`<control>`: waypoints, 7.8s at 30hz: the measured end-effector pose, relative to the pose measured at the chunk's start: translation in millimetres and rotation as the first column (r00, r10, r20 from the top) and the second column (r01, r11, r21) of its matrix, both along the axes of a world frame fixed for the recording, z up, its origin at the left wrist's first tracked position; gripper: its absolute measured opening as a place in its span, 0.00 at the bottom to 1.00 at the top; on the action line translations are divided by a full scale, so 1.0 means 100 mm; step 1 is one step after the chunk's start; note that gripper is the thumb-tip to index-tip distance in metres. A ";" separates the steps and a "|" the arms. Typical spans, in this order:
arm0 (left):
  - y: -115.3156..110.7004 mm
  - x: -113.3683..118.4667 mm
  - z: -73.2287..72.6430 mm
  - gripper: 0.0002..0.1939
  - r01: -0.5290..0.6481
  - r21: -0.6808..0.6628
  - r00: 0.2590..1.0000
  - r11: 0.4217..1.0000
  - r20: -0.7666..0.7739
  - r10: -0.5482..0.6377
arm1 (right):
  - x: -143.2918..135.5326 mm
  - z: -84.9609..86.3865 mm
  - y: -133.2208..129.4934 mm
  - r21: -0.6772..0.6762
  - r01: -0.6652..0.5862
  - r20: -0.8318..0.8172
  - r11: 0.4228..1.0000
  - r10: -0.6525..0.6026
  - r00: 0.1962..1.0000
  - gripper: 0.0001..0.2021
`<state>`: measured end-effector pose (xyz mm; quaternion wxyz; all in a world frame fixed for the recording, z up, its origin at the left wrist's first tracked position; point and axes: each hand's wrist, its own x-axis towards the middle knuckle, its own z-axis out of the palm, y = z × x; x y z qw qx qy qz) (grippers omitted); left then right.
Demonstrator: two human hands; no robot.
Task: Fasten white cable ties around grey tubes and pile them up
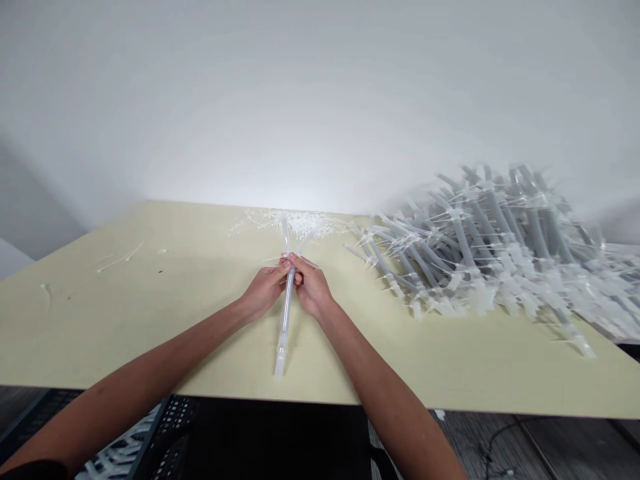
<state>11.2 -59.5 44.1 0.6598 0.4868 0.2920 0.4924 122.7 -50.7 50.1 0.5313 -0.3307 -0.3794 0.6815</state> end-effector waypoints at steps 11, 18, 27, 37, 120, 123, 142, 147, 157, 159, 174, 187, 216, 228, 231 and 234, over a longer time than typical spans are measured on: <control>0.02 -0.01 -0.04 0.20 0.028 0.003 0.999 1.000 0.039 -0.028 | 0.01 0.02 0.00 -0.037 -0.036 -0.061 0.999 0.033 0.998 0.14; 0.05 -0.06 -0.03 0.21 0.067 0.079 0.995 0.995 -0.084 -0.061 | 0.03 0.00 0.00 0.033 0.037 0.004 0.999 -0.037 0.999 0.14; 0.82 -0.55 -0.16 0.16 -0.083 0.538 0.581 0.839 -0.658 0.479 | 0.41 0.24 0.11 0.302 0.393 -0.038 0.868 -0.401 0.915 0.16; 1.74 -0.38 -0.29 0.16 0.303 0.581 0.108 0.755 -0.808 0.579 | 0.40 0.32 0.07 0.555 0.546 0.075 0.628 -0.692 0.718 0.13; 0.03 0.03 0.01 0.11 0.124 0.615 0.463 0.779 -0.730 0.502 | 0.47 0.06 0.13 0.487 -0.116 0.832 0.866 -0.419 0.364 0.15; 0.08 0.01 -0.02 0.09 0.080 0.590 0.497 0.803 -0.722 0.481 | 0.48 0.04 0.14 0.489 -0.096 0.830 0.867 -0.429 0.357 0.16; 0.27 -0.11 -0.07 0.06 0.045 0.489 0.665 0.871 -0.665 0.339 | 0.43 -0.10 0.23 0.304 -0.043 0.585 0.952 -0.151 0.797 0.17; 0.27 -0.13 -0.04 0.06 0.050 0.471 0.694 0.880 -0.650 0.309 | 0.47 -0.06 0.21 0.266 -0.134 0.560 0.955 -0.040 0.827 0.17; 0.28 -0.16 -0.06 0.09 0.017 0.411 0.721 0.912 -0.637 0.273 | 0.47 -0.04 0.21 0.223 -0.164 0.503 0.961 0.031 0.863 0.19; 0.30 -0.19 -0.07 0.11 0.024 0.388 0.730 0.921 -0.636 0.249 | 0.48 -0.04 0.22 0.215 -0.162 0.500 0.963 0.034 0.865 0.18; 0.35 -0.21 -0.12 0.12 0.035 0.308 0.799 0.951 -0.579 0.159 | 0.48 -0.13 0.28 0.233 -0.135 0.496 0.963 0.002 0.868 0.17; 0.34 -0.22 -0.10 0.12 0.097 0.282 0.831 0.955 -0.550 0.078 | 0.45 -0.11 0.23 0.254 -0.178 0.510 0.951 0.025 0.860 0.17; 0.26 -0.22 0.00 0.06 0.096 0.547 0.646 0.832 -0.670 0.366 | 0.47 -0.08 0.20 0.200 -0.194 0.483 0.960 0.076 0.872 0.15; 0.35 -0.32 0.02 0.04 0.099 0.529 0.630 0.843 -0.689 0.359 | 0.47 -0.14 0.23 0.206 -0.202 0.420 0.957 0.099 0.902 0.13; 0.36 -0.33 0.00 0.06 0.079 0.506 0.629 0.859 -0.693 0.351 | 0.47 -0.14 0.24 0.201 -0.177 0.423 0.963 0.077 0.903 0.14; 0.36 -0.33 -0.03 0.08 0.029 0.420 0.650 0.907 -0.698 0.302 | 0.49 -0.13 0.25 0.177 -0.178 0.401 0.968 0.095 0.911 0.16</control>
